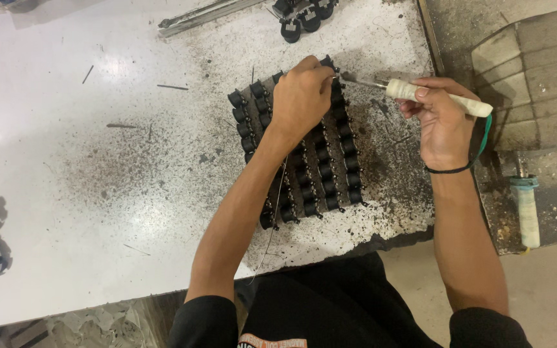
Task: The person solders components mounted in a grid jig on a workbench, using a soldering iron in one hand while steadying parts with the other. They then touch probe leads to the soldered components to test them, and finally gather the finished black components into piles on the bench.
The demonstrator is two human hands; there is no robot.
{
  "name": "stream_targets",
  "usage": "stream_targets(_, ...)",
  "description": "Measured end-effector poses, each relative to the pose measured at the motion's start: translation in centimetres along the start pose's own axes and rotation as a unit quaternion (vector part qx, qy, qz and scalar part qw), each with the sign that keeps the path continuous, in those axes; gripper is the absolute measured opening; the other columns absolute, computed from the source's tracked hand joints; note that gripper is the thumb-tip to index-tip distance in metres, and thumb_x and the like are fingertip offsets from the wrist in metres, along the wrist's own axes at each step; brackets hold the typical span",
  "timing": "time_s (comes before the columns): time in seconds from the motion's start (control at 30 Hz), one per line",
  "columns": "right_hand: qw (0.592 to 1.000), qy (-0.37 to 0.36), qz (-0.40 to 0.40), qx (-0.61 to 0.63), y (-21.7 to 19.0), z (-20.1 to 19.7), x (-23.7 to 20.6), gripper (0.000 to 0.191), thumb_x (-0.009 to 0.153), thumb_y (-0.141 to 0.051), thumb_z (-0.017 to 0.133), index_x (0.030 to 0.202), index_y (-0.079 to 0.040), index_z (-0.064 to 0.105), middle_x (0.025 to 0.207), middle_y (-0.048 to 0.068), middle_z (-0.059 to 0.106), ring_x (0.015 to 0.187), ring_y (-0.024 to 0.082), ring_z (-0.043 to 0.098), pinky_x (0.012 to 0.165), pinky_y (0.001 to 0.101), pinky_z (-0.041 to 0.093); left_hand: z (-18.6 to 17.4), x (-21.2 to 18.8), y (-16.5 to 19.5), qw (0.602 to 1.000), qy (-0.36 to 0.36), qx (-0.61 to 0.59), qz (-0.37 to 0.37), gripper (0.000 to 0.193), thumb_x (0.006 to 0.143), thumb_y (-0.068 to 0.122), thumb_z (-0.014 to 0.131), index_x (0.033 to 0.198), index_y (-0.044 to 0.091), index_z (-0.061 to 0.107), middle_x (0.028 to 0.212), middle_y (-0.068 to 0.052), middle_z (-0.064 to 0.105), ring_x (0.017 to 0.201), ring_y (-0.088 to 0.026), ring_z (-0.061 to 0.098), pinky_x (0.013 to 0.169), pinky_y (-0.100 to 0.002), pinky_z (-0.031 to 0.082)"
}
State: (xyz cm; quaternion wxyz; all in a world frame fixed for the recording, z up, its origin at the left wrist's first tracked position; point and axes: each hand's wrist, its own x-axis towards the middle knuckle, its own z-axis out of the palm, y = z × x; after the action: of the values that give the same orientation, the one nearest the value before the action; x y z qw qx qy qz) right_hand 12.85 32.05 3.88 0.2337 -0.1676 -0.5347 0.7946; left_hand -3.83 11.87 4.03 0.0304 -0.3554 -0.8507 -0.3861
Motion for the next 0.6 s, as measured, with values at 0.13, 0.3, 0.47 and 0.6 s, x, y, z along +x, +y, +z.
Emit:
stream_targets(0.13,1.000,-0.015,-0.006,-0.023,-0.3,0.1,0.0,0.020,0.097,0.000,0.062,0.111,0.011,0.069,0.102,0.023,0.071,0.082,0.028,0.070,0.074,0.0358,0.058,0.0,0.8,0.3,1.000,-0.012,0.014,0.005,0.007,0.087,0.010,0.070,0.088,0.006,0.076,0.091,-0.012,0.069,0.073,-0.038,0.070,0.067,-0.048,0.059)
stream_targets(0.3,0.999,0.017,-0.022,0.041,-1.8,-0.3,-0.9,0.019,0.097,-0.003,0.062,0.110,0.010,0.069,0.103,0.024,0.073,0.086,0.028,0.071,0.075,0.0362,0.058,-1.4,1.0,1.6,1.000,0.003,0.014,0.022,0.007,0.086,0.007,0.068,0.089,0.003,0.072,0.092,-0.015,0.067,0.073,-0.040,0.070,0.065,-0.048,0.059)
stream_targets(0.47,0.999,0.047,-0.008,0.019,-1.1,-0.7,-3.1,0.017,0.095,-0.002,0.063,0.107,0.009,0.068,0.103,0.022,0.072,0.085,0.028,0.071,0.073,0.0370,0.058,-2.3,-2.1,2.4,0.996,0.042,-0.027,0.070,0.013,0.086,0.002,0.064,0.097,0.001,0.069,0.100,-0.017,0.064,0.076,-0.038,0.071,0.066,-0.044,0.061)
stream_targets(0.6,0.999,0.032,-0.006,0.005,-0.2,-1.1,-3.4,0.018,0.097,-0.001,0.063,0.110,0.010,0.069,0.103,0.023,0.072,0.084,0.028,0.071,0.074,0.0367,0.058,-1.1,-3.3,2.5,1.000,0.009,0.002,0.023,0.018,0.088,0.003,0.066,0.102,0.007,0.077,0.094,-0.015,0.065,0.072,-0.038,0.070,0.061,-0.047,0.058)
